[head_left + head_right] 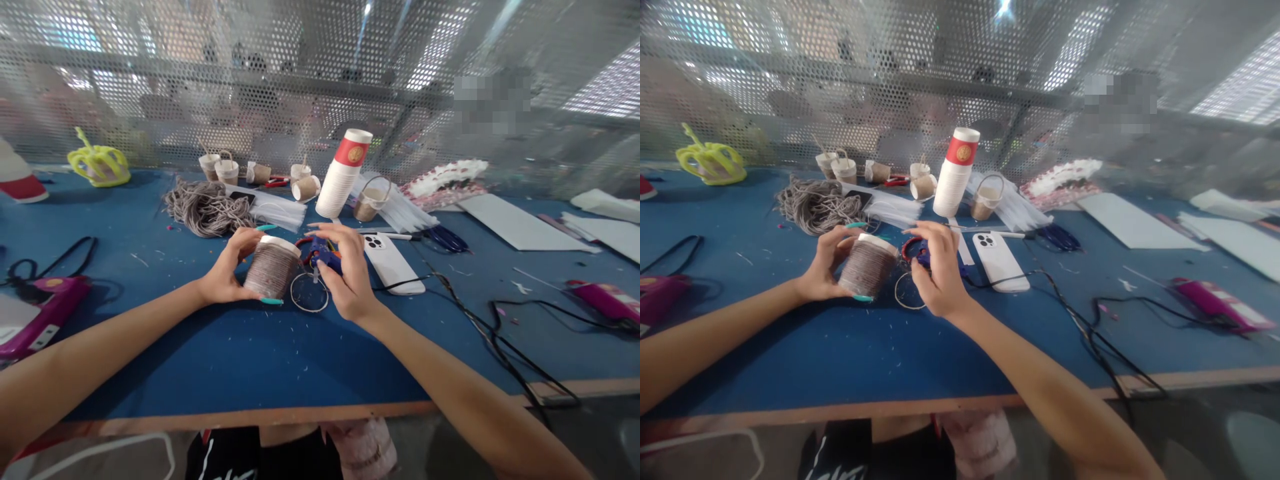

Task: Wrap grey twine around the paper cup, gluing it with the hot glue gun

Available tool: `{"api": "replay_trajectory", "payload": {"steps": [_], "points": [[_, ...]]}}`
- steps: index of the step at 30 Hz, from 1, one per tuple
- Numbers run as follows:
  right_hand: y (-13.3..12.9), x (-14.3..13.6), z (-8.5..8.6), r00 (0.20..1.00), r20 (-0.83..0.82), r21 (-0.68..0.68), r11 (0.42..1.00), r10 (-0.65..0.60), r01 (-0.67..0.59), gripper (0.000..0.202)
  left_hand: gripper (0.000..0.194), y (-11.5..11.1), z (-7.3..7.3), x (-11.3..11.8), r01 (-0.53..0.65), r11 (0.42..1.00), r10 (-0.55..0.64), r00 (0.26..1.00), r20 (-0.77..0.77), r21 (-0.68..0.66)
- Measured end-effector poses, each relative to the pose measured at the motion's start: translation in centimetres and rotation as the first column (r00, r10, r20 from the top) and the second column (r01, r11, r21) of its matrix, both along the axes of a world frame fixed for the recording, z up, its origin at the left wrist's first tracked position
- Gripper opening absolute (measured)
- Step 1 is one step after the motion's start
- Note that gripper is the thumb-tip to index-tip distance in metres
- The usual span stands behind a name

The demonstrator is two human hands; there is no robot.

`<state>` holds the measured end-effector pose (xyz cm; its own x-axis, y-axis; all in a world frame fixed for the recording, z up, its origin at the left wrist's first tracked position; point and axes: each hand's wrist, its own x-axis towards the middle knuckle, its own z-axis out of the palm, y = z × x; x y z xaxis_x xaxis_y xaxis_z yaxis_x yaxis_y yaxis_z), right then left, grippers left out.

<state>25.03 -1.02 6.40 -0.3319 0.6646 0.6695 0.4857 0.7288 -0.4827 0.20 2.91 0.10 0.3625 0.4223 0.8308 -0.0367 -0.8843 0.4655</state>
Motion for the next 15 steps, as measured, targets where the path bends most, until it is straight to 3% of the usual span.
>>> {"api": "replay_trajectory", "payload": {"steps": [2, 4, 6, 7, 9, 15], "points": [[-0.2, -0.4, 0.2, 0.971, -0.189, -0.230, 0.955, 0.144, -0.186, 0.027, 0.092, 0.0, 0.1, 0.0, 0.009, 1.000, -0.009, 1.000, -0.009, 0.021], [-0.1, -0.9, 0.0, 0.902, -0.384, -0.450, 0.813, 0.197, -0.369, 0.030, 0.089, -0.1, 0.2, -0.1, 0.012, 0.998, -0.009, 0.999, -0.040, 0.061], [0.1, -1.3, -0.4, 0.846, -0.507, -0.573, 0.669, 0.163, -0.473, 0.033, 0.088, -0.1, 0.5, -0.2, -0.010, 0.994, 0.019, 0.996, -0.084, 0.109], [0.2, -1.5, -0.5, 0.829, -0.542, -0.602, 0.627, 0.135, -0.495, 0.033, 0.087, -0.1, 0.6, -0.2, -0.028, 0.990, 0.042, 0.994, -0.101, 0.136], [0.2, -1.7, -0.7, 0.808, -0.582, -0.620, 0.597, 0.086, -0.510, 0.030, 0.085, -0.2, 0.9, -0.1, -0.068, 0.981, 0.090, 0.989, -0.118, 0.182], [-0.6, -2.1, 0.0, 0.819, -0.572, -0.618, 0.639, 0.035, -0.459, 0.021, 0.077, -0.5, 1.2, 0.1, -0.098, 0.969, 0.137, 0.977, -0.166, 0.227]]}}
